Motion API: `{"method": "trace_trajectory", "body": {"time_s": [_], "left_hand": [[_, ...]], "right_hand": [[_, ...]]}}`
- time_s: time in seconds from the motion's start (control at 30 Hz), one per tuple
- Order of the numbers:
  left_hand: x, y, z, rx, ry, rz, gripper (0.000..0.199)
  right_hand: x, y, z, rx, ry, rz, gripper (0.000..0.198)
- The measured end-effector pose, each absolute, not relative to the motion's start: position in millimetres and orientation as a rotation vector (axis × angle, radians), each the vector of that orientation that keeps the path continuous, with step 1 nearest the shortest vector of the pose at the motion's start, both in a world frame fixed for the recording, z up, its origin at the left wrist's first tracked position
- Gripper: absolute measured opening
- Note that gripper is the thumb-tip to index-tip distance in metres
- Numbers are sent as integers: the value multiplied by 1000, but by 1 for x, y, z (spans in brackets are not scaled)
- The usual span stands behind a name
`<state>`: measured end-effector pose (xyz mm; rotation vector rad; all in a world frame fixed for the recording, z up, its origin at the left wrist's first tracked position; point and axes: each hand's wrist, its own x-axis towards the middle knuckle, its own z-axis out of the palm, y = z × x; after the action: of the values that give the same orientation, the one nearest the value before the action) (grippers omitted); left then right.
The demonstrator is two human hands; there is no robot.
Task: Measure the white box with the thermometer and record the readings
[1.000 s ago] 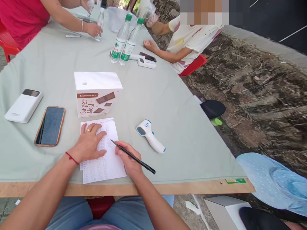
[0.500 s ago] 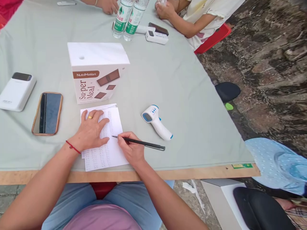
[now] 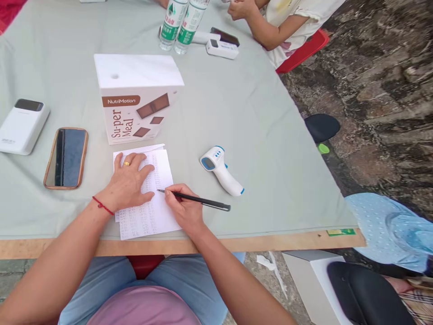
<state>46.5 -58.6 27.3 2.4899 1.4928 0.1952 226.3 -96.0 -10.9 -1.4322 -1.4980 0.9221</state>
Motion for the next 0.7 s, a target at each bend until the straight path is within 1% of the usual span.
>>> {"method": "trace_trajectory", "body": {"time_s": [0.7], "left_hand": [[46, -59, 25, 2480, 1487, 244, 53]], "right_hand": [[226, -96, -12, -1474, -1419, 960, 9]]}}
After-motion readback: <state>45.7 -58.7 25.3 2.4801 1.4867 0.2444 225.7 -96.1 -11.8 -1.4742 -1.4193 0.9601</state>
